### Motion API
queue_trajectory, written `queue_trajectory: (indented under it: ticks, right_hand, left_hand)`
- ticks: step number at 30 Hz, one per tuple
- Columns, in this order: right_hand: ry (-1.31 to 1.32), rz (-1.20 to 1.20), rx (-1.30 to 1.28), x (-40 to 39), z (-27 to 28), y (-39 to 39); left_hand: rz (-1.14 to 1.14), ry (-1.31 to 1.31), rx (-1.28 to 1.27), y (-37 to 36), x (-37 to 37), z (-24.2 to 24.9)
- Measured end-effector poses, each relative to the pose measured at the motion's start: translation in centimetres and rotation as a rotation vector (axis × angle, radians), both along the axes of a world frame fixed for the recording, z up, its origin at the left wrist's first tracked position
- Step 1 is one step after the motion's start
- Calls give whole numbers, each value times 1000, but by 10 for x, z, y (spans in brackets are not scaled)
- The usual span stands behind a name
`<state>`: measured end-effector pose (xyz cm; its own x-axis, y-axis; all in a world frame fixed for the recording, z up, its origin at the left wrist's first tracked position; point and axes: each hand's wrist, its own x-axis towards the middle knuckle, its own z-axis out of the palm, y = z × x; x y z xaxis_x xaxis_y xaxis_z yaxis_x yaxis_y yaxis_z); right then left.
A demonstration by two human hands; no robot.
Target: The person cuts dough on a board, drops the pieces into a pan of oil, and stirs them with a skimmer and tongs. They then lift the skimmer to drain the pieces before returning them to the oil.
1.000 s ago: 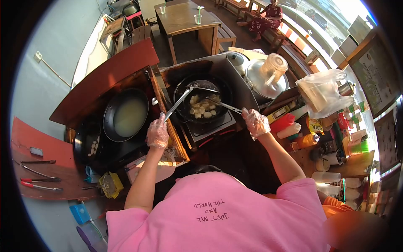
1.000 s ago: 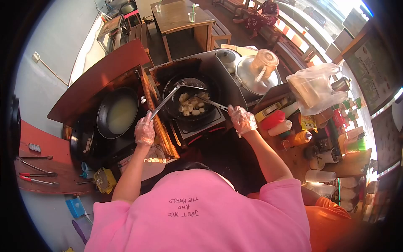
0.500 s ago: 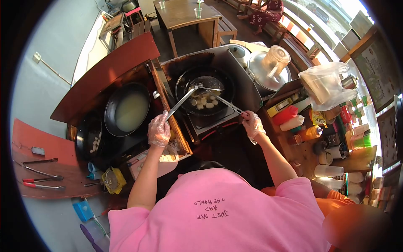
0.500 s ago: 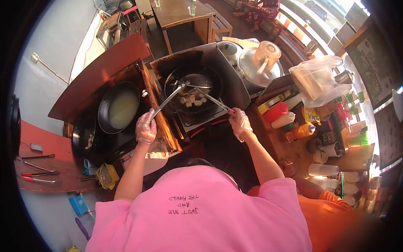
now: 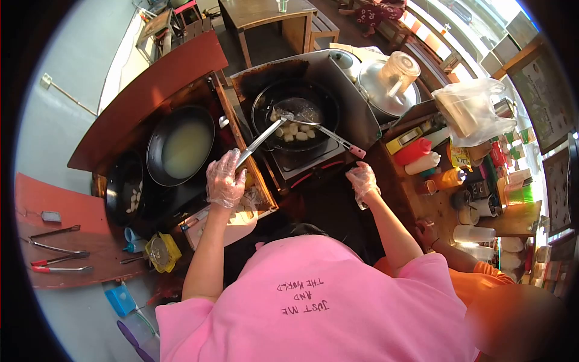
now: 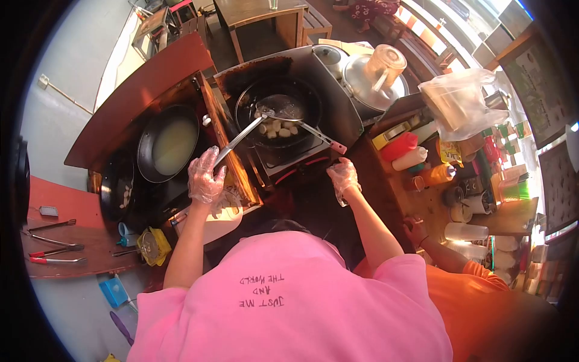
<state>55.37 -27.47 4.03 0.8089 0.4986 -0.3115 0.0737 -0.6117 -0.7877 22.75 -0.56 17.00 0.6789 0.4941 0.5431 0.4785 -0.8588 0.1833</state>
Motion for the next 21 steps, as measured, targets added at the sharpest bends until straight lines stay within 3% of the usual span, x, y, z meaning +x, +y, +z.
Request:
queue_trajectory:
  ticks: [2, 5, 7, 9, 11, 13, 14, 15, 17, 19, 21]
  right_hand:
    - [5, 30, -65, -4, -17, -2]
    - [-142, 174, -271, -40, 26, 4]
    - [-127, 285, -357, -40, -7, -2]
    - [97, 303, -408, -52, -22, -4]
    - [195, 337, -471, -74, -21, -1]
    - [290, 349, -530, -95, -21, 1]
    - [326, 385, -524, -106, -23, 2]
    - [362, 418, -519, -116, -25, 2]
    - [301, 468, -515, -139, -24, 7]
    - [180, 671, -533, -161, -12, 16]
    - [145, 697, -561, -180, 1, 21]
  left_hand:
    - [-18, -2, -47, -4, -7, 2]
    - [-41, -39, -43, -9, -24, 24]
    - [-41, -154, 13, -7, -53, 33]
    - [61, -296, 40, -9, -90, 34]
    - [229, -309, -159, -12, -138, 3]
    - [335, -211, -429, -15, -179, -55]
    - [295, -468, -1032, -8, -205, -132]
    - [420, -814, -1542, -1, -230, -207]
    - [442, 304, -748, -40, -197, -166]
    - [422, 185, -661, -42, -187, -223]
    - [650, 248, -865, -35, -143, -208]
